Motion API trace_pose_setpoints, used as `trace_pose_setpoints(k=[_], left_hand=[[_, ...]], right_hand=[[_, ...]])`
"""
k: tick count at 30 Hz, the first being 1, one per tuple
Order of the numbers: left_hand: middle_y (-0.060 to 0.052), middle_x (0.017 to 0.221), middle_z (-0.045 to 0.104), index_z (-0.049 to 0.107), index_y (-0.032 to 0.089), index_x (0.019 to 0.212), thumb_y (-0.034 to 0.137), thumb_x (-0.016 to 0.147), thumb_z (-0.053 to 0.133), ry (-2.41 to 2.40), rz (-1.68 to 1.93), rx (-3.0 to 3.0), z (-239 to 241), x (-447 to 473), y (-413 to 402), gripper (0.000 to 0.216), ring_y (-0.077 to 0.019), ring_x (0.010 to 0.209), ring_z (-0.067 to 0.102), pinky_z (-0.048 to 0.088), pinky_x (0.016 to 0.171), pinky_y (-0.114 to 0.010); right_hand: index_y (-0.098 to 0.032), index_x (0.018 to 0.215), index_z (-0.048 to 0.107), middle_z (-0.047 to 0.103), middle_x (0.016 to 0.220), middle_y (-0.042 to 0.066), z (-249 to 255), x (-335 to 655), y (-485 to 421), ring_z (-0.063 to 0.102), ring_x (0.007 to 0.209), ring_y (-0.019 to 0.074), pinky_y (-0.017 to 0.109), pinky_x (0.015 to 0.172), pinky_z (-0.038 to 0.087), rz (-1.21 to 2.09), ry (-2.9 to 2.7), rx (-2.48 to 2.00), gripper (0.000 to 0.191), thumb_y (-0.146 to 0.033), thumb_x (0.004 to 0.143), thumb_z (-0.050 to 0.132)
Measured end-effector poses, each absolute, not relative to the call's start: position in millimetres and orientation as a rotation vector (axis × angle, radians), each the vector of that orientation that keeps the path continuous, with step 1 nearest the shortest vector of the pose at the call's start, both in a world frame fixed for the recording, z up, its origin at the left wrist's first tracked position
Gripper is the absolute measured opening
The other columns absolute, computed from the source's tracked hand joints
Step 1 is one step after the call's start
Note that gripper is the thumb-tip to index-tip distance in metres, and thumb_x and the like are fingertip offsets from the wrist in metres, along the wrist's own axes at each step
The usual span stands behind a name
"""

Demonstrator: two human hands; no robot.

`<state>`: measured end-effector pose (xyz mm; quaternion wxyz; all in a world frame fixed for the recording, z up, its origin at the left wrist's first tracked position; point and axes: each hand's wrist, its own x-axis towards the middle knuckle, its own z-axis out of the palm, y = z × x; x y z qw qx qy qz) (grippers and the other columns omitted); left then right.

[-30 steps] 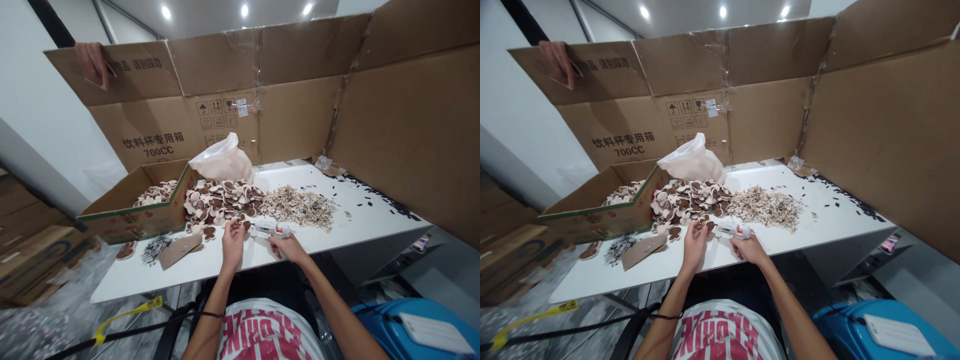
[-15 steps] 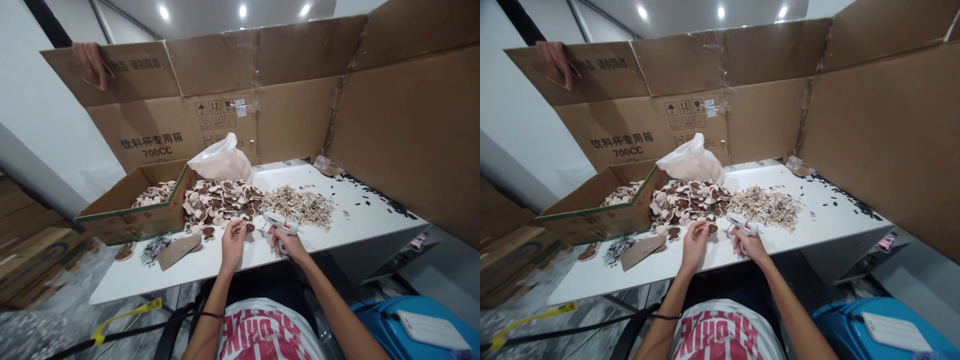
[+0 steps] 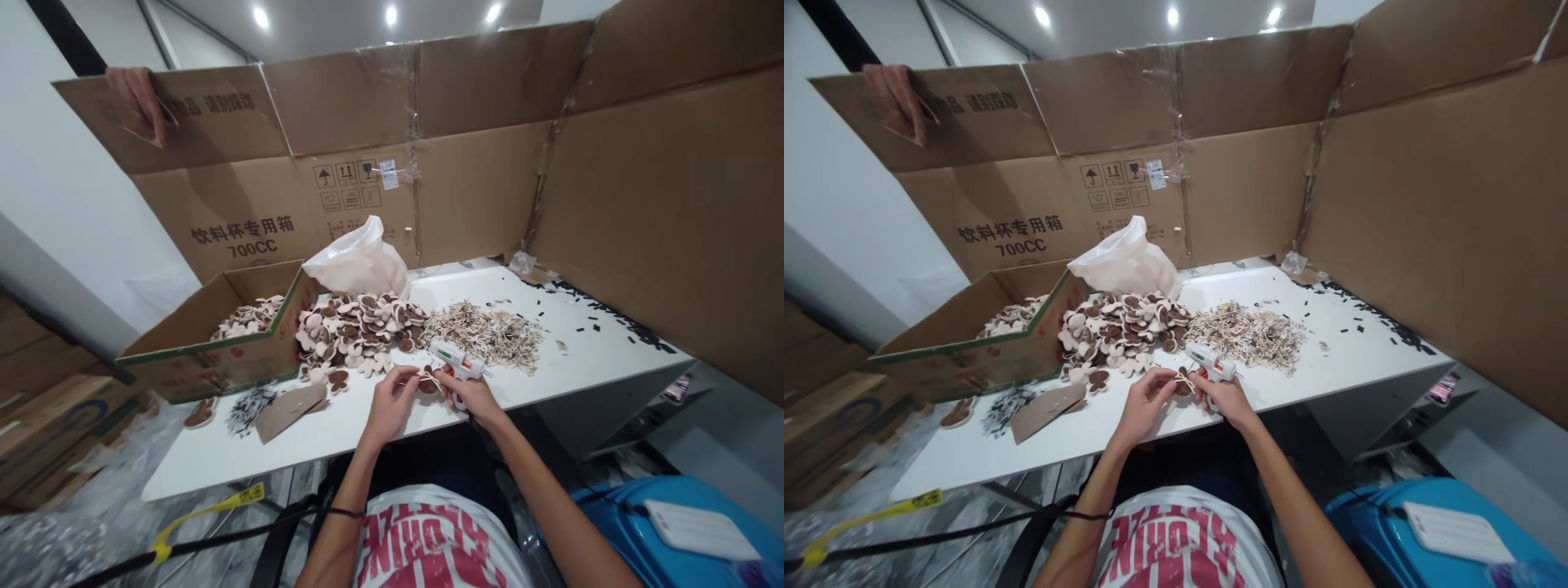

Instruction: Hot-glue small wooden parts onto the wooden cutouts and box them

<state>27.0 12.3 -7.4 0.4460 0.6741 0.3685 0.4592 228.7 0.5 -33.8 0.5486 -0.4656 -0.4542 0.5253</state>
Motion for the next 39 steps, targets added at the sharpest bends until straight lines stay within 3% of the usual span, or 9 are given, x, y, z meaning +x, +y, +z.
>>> trace_pose_setpoints(k=[6,12,20,24,27,30,34,39], left_hand=[[-0.010,0.108,0.073,0.074,0.023,0.111,0.033,0.101,0.058,1.231,1.339,1.930,-15,24,19,0.022,-0.0270,0.104,0.067,0.055,0.093,-0.042],[-0.013,0.122,0.067,0.071,0.023,0.123,0.022,0.098,0.059,1.355,1.135,2.375,-25,31,20,0.028,-0.0316,0.110,0.057,0.047,0.100,-0.051],[-0.008,0.099,0.066,0.071,0.022,0.097,0.019,0.099,0.058,1.362,1.032,2.417,-23,31,19,0.014,-0.0280,0.098,0.056,0.046,0.091,-0.044],[-0.010,0.105,0.066,0.070,0.022,0.111,0.013,0.098,0.055,1.391,1.066,2.476,-18,35,19,0.023,-0.0290,0.099,0.055,0.046,0.089,-0.044],[-0.013,0.110,0.066,0.071,0.022,0.116,0.015,0.098,0.056,1.430,1.075,2.579,-13,44,20,0.025,-0.0316,0.102,0.054,0.046,0.088,-0.047],[-0.013,0.107,0.067,0.076,0.023,0.107,0.022,0.099,0.062,1.388,1.002,2.683,-11,51,21,0.017,-0.0328,0.103,0.053,0.046,0.087,-0.049],[-0.011,0.108,0.067,0.078,0.023,0.094,0.026,0.099,0.066,1.274,0.970,2.705,-11,49,22,0.013,-0.0297,0.103,0.054,0.047,0.089,-0.048],[-0.008,0.099,0.068,0.075,0.021,0.094,0.023,0.099,0.068,1.195,0.906,2.701,-11,47,21,0.008,-0.0266,0.099,0.055,0.047,0.089,-0.044]], right_hand=[[-0.021,0.084,0.062,0.066,0.059,-0.001,-29,228,5,0.054,0.039,0.0128,0.024,0.038,0.040,1.086,-0.795,-1.083,0.049,-0.061,0.071,0.088],[-0.023,0.081,0.060,0.066,0.061,0.000,-27,231,8,0.056,0.040,0.0145,0.028,0.041,0.045,1.006,-0.692,-1.059,0.047,-0.060,0.072,0.087],[-0.022,0.081,0.060,0.066,0.059,0.000,-24,228,7,0.055,0.040,0.0130,0.025,0.039,0.043,1.038,-0.646,-1.023,0.048,-0.056,0.068,0.091],[-0.022,0.080,0.060,0.066,0.059,0.000,-25,229,8,0.054,0.040,0.0131,0.026,0.039,0.044,1.045,-0.643,-1.006,0.048,-0.056,0.068,0.091],[-0.022,0.081,0.061,0.066,0.059,0.000,-26,229,8,0.054,0.040,0.0135,0.026,0.039,0.044,1.051,-0.634,-1.001,0.047,-0.055,0.068,0.092],[-0.022,0.081,0.061,0.067,0.059,0.000,-27,229,8,0.054,0.040,0.0131,0.025,0.038,0.044,1.062,-0.625,-0.993,0.049,-0.057,0.068,0.093],[-0.021,0.079,0.062,0.066,0.058,0.000,-26,230,8,0.055,0.038,0.0125,0.024,0.038,0.045,1.076,-0.614,-0.983,0.050,-0.057,0.066,0.094],[-0.020,0.078,0.063,0.068,0.058,0.000,-26,230,8,0.055,0.038,0.0118,0.023,0.037,0.042,1.063,-0.611,-0.964,0.048,-0.055,0.068,0.094]])
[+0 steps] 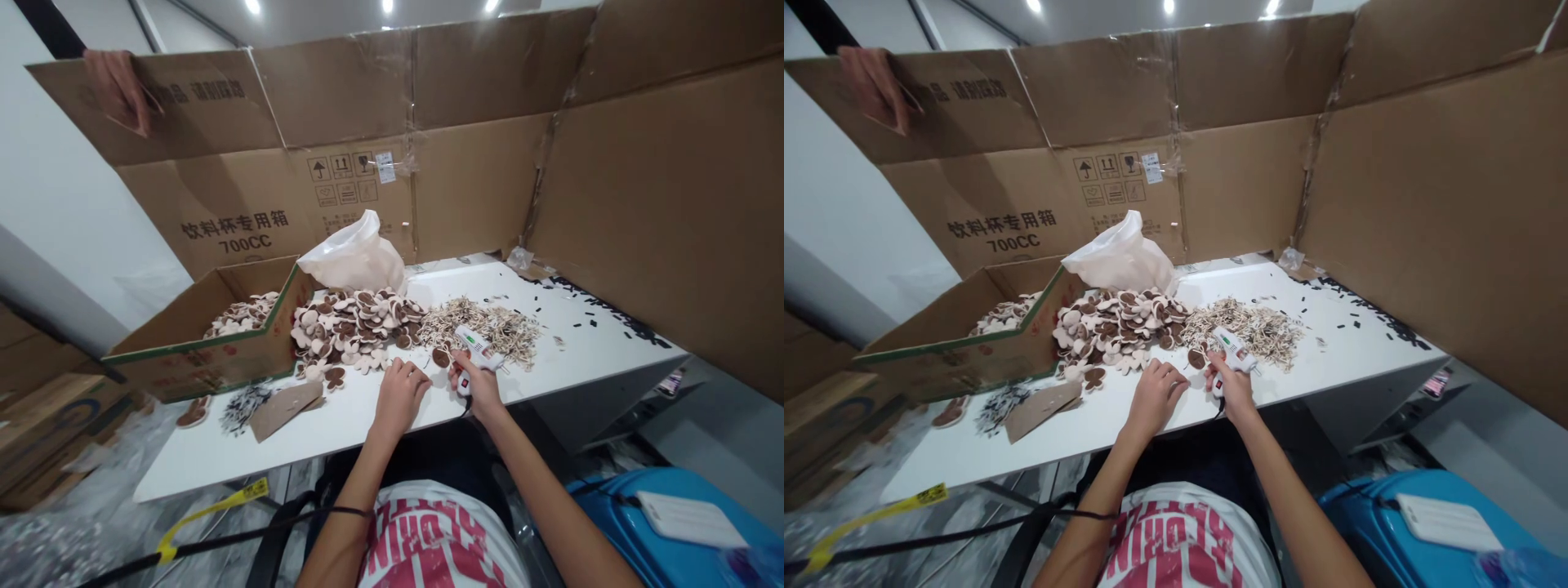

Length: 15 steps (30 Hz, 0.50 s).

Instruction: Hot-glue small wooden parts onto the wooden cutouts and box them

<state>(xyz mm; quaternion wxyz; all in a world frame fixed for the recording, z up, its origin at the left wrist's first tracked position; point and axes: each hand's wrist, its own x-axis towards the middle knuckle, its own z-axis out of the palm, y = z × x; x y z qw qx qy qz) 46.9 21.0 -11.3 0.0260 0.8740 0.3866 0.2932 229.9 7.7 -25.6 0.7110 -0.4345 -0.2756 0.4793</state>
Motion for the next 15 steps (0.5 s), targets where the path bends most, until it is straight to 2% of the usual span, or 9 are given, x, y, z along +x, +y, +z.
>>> trace_pose_setpoints(k=[5,12,15], left_hand=[[-0.007,0.095,0.070,0.071,0.019,0.089,0.023,0.097,0.072,1.196,0.905,2.661,-11,48,23,0.008,-0.0257,0.097,0.056,0.047,0.088,-0.042],[-0.007,0.089,0.070,0.076,0.020,0.092,0.036,0.097,0.072,0.905,0.839,2.856,-10,41,6,0.017,-0.0243,0.090,0.058,0.045,0.080,-0.040],[-0.007,0.089,0.069,0.075,0.021,0.095,0.030,0.102,0.065,0.804,0.835,2.932,-10,38,-6,0.015,-0.0238,0.091,0.059,0.045,0.078,-0.038]], right_hand=[[-0.020,0.079,0.065,0.067,0.057,0.000,-27,229,8,0.055,0.038,0.0120,0.022,0.038,0.043,1.066,-0.586,-0.951,0.046,-0.052,0.067,0.095],[-0.019,0.076,0.064,0.067,0.057,0.001,-27,228,10,0.055,0.038,0.0124,0.023,0.037,0.041,1.048,-0.594,-0.973,0.045,-0.053,0.068,0.093],[-0.019,0.077,0.065,0.066,0.057,0.000,-26,227,11,0.054,0.038,0.0123,0.023,0.037,0.040,1.043,-0.586,-0.980,0.044,-0.053,0.068,0.092]])
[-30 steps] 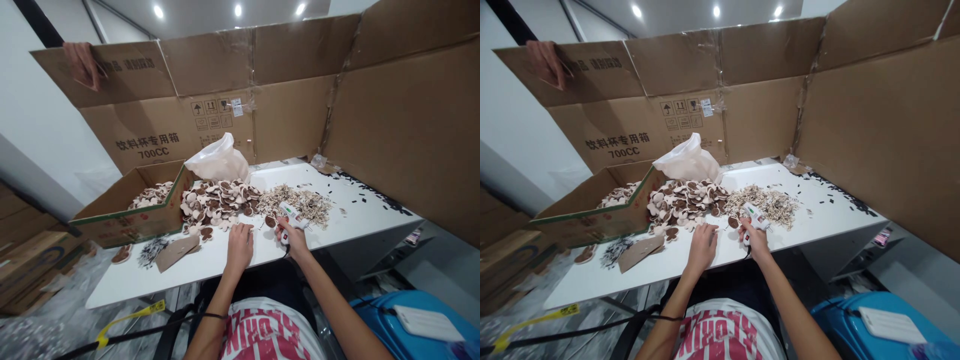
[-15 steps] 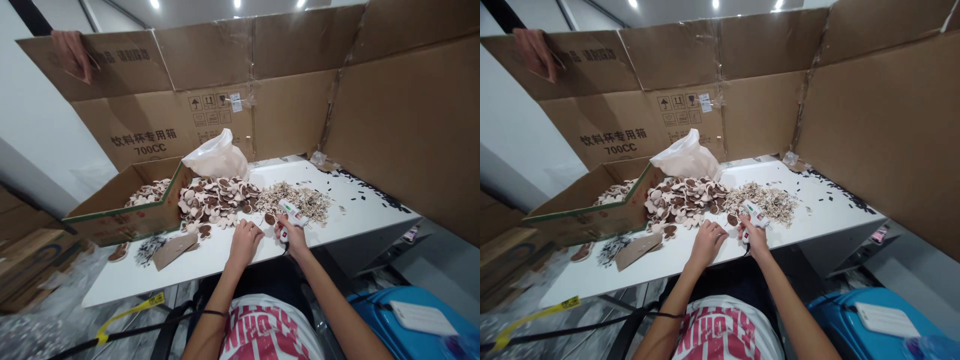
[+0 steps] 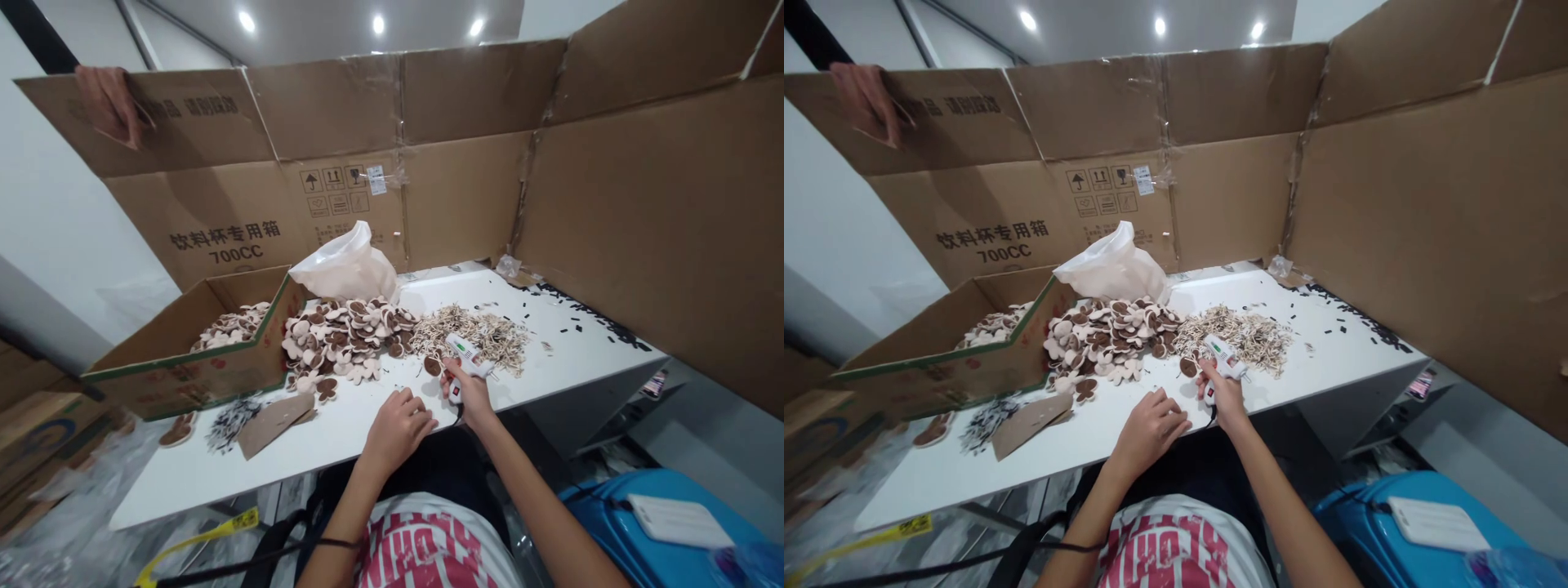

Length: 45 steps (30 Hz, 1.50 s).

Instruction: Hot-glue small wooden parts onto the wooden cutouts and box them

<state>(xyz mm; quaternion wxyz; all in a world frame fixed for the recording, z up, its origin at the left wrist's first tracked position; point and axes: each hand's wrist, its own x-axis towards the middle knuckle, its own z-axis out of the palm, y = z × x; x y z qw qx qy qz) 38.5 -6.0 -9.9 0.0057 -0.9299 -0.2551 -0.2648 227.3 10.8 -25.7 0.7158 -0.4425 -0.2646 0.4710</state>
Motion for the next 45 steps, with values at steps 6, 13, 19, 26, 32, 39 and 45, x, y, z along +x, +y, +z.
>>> trace_pose_setpoints(k=[6,13,19,26,32,39,45], left_hand=[[-0.007,0.093,0.070,0.070,0.021,0.101,0.023,0.104,0.060,-0.917,-0.968,-2.958,-12,37,-12,0.011,-0.0225,0.089,0.059,0.049,0.084,-0.039],[-0.007,0.095,0.069,0.067,0.022,0.105,0.019,0.106,0.052,-1.088,-1.148,-2.993,-9,32,-12,0.015,-0.0240,0.093,0.058,0.050,0.082,-0.038],[-0.007,0.099,0.071,0.065,0.023,0.115,0.015,0.105,0.050,-1.087,-1.246,-2.998,-3,27,-16,0.020,-0.0237,0.095,0.061,0.052,0.085,-0.039],[-0.006,0.087,0.071,0.069,0.022,0.097,0.023,0.102,0.062,-0.795,-0.949,-3.081,-14,34,-20,0.009,-0.0218,0.086,0.063,0.053,0.077,-0.036],[-0.007,0.091,0.073,0.076,0.023,0.109,0.019,0.105,0.054,-0.868,-1.148,-3.247,-7,42,-26,0.023,-0.0201,0.088,0.067,0.055,0.078,-0.033],[-0.009,0.094,0.078,0.080,0.018,0.102,0.046,0.086,0.082,-1.902,-2.537,-2.788,7,66,10,0.033,-0.0185,0.082,0.071,0.060,0.078,-0.031],[-0.009,0.093,0.079,0.080,0.015,0.098,0.045,0.070,0.094,-2.118,-2.975,-2.503,-8,75,23,0.043,-0.0176,0.081,0.074,0.060,0.081,-0.031]], right_hand=[[-0.020,0.076,0.063,0.066,0.057,0.001,-25,228,11,0.054,0.039,0.0127,0.023,0.038,0.040,1.069,-0.584,-0.957,0.045,-0.053,0.068,0.092],[-0.020,0.079,0.065,0.066,0.059,0.000,-29,228,12,0.054,0.039,0.0127,0.024,0.039,0.041,1.055,-0.596,-0.969,0.043,-0.053,0.071,0.091],[-0.020,0.079,0.065,0.067,0.058,0.000,-27,228,12,0.054,0.039,0.0123,0.023,0.039,0.040,1.046,-0.592,-0.969,0.043,-0.053,0.071,0.091],[-0.020,0.078,0.063,0.067,0.058,0.000,-26,228,12,0.054,0.038,0.0117,0.023,0.038,0.040,1.049,-0.592,-0.955,0.042,-0.051,0.071,0.091],[-0.021,0.076,0.062,0.067,0.058,0.000,-25,227,13,0.055,0.039,0.0121,0.023,0.037,0.041,1.048,-0.603,-0.954,0.044,-0.052,0.070,0.092],[-0.021,0.079,0.063,0.067,0.058,0.000,-25,229,12,0.055,0.038,0.0130,0.024,0.038,0.044,1.076,-0.595,-0.961,0.044,-0.053,0.069,0.092],[-0.020,0.079,0.065,0.067,0.057,0.001,-22,228,11,0.055,0.038,0.0131,0.024,0.038,0.043,1.071,-0.598,-0.973,0.045,-0.053,0.067,0.093]])
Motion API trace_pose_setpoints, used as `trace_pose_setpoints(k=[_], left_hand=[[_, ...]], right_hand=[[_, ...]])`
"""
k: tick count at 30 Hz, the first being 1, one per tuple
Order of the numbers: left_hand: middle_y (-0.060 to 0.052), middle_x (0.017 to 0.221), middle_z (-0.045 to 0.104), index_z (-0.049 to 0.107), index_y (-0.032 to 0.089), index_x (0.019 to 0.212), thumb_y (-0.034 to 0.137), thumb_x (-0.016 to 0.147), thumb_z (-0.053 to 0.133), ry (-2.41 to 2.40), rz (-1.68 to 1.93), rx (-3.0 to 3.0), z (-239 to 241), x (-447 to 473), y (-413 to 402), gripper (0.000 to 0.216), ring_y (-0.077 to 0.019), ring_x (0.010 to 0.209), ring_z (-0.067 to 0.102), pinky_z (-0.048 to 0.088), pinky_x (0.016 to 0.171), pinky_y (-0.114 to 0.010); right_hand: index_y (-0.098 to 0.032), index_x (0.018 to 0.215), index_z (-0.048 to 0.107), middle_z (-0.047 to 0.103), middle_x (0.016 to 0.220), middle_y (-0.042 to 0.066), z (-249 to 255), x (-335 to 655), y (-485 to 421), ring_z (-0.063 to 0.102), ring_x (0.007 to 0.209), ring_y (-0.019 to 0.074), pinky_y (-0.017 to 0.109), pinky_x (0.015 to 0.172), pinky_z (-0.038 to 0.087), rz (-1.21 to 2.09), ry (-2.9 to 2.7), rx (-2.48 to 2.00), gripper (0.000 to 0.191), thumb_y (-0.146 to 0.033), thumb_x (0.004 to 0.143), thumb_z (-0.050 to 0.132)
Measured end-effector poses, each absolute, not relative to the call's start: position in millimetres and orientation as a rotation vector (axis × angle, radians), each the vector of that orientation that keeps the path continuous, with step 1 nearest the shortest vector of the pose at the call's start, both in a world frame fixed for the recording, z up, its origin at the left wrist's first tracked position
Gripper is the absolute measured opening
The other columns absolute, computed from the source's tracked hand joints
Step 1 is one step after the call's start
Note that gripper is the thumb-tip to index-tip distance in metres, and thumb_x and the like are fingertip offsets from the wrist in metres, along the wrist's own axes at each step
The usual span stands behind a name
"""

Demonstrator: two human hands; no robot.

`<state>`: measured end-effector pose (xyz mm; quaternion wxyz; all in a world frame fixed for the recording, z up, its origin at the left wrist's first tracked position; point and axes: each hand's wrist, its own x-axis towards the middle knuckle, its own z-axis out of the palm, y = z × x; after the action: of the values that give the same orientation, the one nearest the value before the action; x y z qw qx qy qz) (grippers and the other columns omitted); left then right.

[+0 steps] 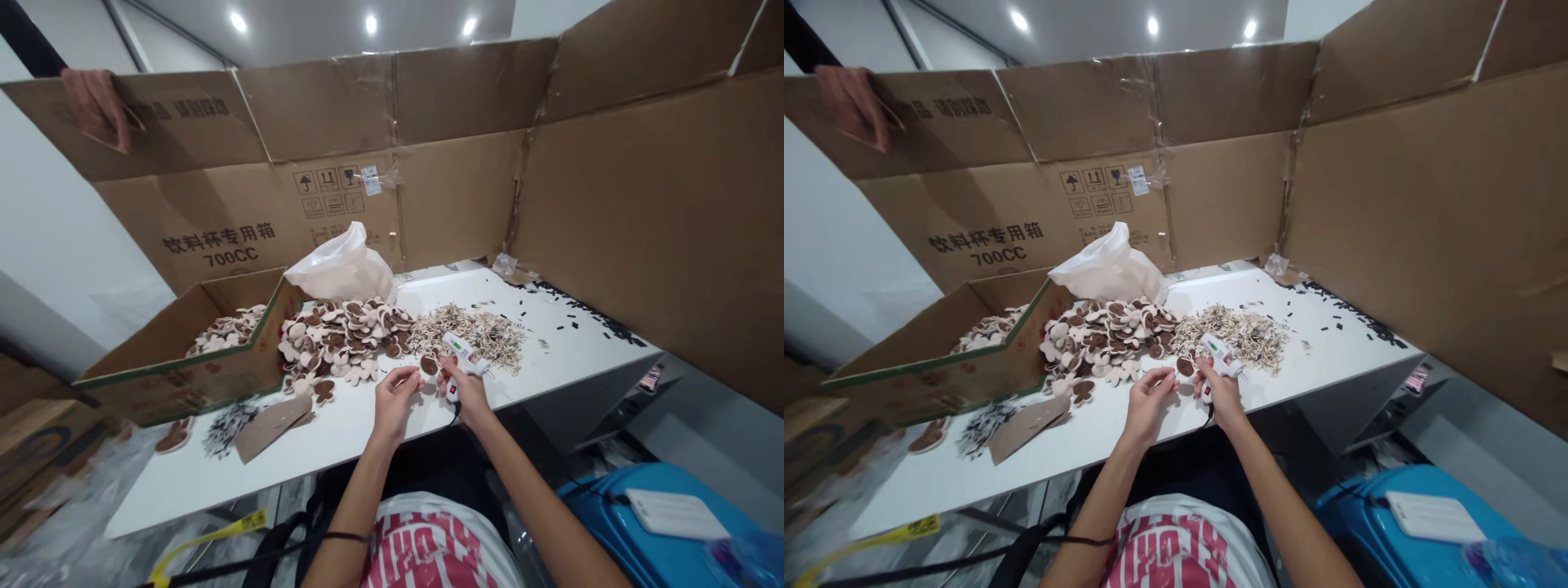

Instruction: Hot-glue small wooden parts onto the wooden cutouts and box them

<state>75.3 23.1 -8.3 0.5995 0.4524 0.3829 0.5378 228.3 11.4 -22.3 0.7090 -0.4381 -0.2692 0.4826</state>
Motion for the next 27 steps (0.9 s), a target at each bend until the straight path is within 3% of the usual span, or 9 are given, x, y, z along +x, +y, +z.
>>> trace_pose_setpoints(k=[8,21,27], left_hand=[[-0.010,0.095,0.080,0.081,0.015,0.101,0.041,0.072,0.093,0.889,1.262,1.001,-14,71,19,0.041,-0.0188,0.084,0.077,0.061,0.085,-0.032],[-0.008,0.086,0.079,0.080,0.016,0.094,0.041,0.076,0.090,0.875,1.240,1.188,-14,72,14,0.032,-0.0182,0.077,0.074,0.061,0.079,-0.031],[-0.009,0.092,0.080,0.081,0.017,0.096,0.043,0.078,0.088,0.925,1.259,1.294,-13,74,12,0.033,-0.0206,0.083,0.074,0.061,0.081,-0.034]], right_hand=[[-0.021,0.082,0.063,0.067,0.058,0.000,-24,227,11,0.055,0.039,0.0136,0.025,0.039,0.042,1.040,-0.616,-0.983,0.043,-0.052,0.070,0.091],[-0.020,0.084,0.066,0.070,0.061,0.000,-31,224,11,0.057,0.038,0.0146,0.025,0.037,0.044,1.023,-0.706,-1.006,0.044,-0.054,0.071,0.091],[-0.020,0.086,0.066,0.071,0.062,0.001,-33,225,11,0.057,0.038,0.0147,0.025,0.038,0.044,1.016,-0.743,-1.016,0.044,-0.056,0.073,0.089]])
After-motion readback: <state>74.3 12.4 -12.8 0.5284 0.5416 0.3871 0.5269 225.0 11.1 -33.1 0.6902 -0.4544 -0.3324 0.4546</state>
